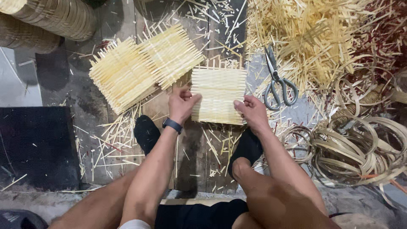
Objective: The person assembles a bamboo container by fitting a circular frame over a base of parallel strips, then uses shears to trim the excess bamboo around the edges.
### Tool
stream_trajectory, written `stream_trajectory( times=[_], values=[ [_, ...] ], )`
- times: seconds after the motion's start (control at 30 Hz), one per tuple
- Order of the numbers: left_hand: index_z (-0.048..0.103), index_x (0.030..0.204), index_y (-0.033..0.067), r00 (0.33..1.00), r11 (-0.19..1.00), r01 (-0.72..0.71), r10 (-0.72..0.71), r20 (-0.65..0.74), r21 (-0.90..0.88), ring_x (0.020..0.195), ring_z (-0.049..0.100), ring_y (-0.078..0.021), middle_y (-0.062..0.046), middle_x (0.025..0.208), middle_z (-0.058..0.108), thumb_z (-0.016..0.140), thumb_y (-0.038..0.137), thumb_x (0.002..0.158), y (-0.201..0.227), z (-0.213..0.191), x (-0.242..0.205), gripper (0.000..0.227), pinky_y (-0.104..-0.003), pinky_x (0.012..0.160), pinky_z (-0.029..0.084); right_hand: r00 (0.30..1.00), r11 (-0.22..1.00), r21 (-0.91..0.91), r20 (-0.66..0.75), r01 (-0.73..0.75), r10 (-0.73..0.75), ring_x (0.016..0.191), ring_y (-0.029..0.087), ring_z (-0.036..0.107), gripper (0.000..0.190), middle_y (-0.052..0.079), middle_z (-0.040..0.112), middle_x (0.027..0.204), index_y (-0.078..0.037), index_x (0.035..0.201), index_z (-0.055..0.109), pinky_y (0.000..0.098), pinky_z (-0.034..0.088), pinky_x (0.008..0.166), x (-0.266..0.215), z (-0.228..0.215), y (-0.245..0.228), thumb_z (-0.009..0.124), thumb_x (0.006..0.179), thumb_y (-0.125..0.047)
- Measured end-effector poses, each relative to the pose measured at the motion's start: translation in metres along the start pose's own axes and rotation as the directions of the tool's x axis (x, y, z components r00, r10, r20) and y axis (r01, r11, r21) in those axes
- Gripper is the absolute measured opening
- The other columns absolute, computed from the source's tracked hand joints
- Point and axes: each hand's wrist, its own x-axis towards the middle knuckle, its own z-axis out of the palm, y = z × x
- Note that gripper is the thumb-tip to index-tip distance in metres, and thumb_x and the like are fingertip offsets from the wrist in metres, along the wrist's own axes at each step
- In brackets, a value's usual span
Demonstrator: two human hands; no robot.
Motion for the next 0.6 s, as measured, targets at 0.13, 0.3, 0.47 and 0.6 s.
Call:
stream_trajectory(
  times=[0.13, 0.3, 0.47, 0.6],
  values=[
    [0.070, 0.106, -0.0039, 0.960, 0.954, 0.246, -0.215, 0.180, -0.172, 0.071, 0.064, -0.0115, -0.004, 0.083, 0.070, 0.089, 0.016, 0.072, -0.030, 0.010, 0.006, 0.044, -0.029, 0.060, 0.054, 1.000, 0.998, 0.067, 0.021, -0.016, 0.014, 0.069, 0.007, 0.058, 0.027, 0.005, 0.069, 0.086, 0.003, 0.105, 0.069, 0.0226, 0.045, 0.058, 0.002, 0.006, -0.004, 0.082, 0.086, -0.010],
    [0.068, 0.106, -0.0039, 0.945, 0.920, 0.294, -0.239, 0.224, -0.259, 0.072, 0.066, -0.0108, -0.006, 0.085, 0.071, 0.087, 0.008, 0.076, -0.035, 0.011, -0.001, 0.038, -0.025, 0.064, 0.055, 0.999, 0.988, 0.144, 0.013, -0.053, 0.051, 0.068, 0.005, 0.063, 0.023, 0.002, 0.073, 0.085, -0.001, 0.101, 0.067, 0.0192, 0.049, 0.058, -0.004, 0.003, -0.002, 0.081, 0.083, -0.004],
    [0.068, 0.107, -0.0035, 0.954, 0.911, 0.268, -0.204, 0.221, -0.314, 0.075, 0.068, -0.0111, -0.006, 0.089, 0.073, 0.084, 0.008, 0.077, -0.029, 0.011, -0.007, 0.035, -0.024, 0.067, 0.057, 0.999, 0.982, 0.186, 0.018, -0.042, 0.039, 0.069, 0.005, 0.063, 0.022, 0.002, 0.073, 0.085, 0.000, 0.101, 0.070, 0.0197, 0.051, 0.061, -0.007, 0.004, -0.002, 0.082, 0.083, -0.004],
    [0.070, 0.107, -0.0022, 0.964, 0.948, 0.240, -0.206, 0.171, -0.210, 0.076, 0.066, -0.0113, -0.005, 0.089, 0.072, 0.087, 0.011, 0.076, -0.025, 0.007, -0.008, 0.038, -0.025, 0.067, 0.056, 0.999, 0.978, 0.203, 0.028, -0.042, 0.037, 0.072, 0.005, 0.068, 0.023, 0.001, 0.076, 0.085, 0.000, 0.100, 0.071, 0.0213, 0.056, 0.064, -0.006, 0.006, 0.006, 0.081, 0.080, -0.007]
  ],
)
